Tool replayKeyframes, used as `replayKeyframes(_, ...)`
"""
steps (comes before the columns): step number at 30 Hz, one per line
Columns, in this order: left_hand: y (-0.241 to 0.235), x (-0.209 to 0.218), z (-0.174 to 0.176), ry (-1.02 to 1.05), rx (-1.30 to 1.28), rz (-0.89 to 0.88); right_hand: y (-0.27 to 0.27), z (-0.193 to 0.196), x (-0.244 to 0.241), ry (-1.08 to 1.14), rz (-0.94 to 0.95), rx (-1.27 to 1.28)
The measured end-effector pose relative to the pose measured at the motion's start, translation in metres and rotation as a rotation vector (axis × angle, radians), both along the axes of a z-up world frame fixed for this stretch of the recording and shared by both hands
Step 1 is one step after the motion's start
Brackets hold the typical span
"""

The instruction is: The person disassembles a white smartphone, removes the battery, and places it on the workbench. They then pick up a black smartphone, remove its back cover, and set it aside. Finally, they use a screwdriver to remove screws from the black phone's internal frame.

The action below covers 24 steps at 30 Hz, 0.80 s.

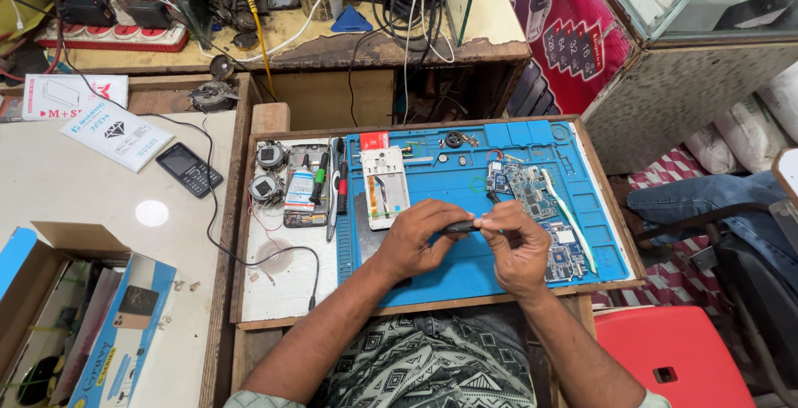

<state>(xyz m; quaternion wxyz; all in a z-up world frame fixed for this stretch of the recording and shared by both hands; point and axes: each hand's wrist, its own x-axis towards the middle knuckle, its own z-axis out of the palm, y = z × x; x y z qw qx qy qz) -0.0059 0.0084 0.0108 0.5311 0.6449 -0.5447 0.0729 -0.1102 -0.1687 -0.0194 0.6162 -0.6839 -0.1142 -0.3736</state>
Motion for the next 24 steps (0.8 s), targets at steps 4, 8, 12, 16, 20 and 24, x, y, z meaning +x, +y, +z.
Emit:
replayKeyframes(4, -0.001, 0.004, 0.002, 0.014, 0.019, 0.007, -0.002, 0.009, 0.002, 0.051, 0.020, 0.008)
replayKeyframes(8, -0.004, 0.004, -0.008, -0.026, -0.031, 0.005, -0.007, 0.015, -0.002, 0.009, -0.083, -0.206)
replayKeyframes(12, -0.005, 0.007, -0.012, -0.054, -0.013, 0.016, -0.010, 0.026, -0.006, 0.019, -0.126, -0.302)
replayKeyframes(16, -0.005, 0.005, -0.008, -0.061, 0.007, 0.012, -0.010, 0.043, -0.012, 0.059, -0.162, -0.414)
replayKeyframes(20, -0.007, 0.004, -0.007, -0.060, 0.002, 0.008, -0.011, 0.049, -0.014, 0.054, -0.167, -0.471)
replayKeyframes(24, -0.007, 0.005, -0.008, -0.071, 0.009, 0.001, -0.015, 0.051, -0.015, 0.063, -0.168, -0.535)
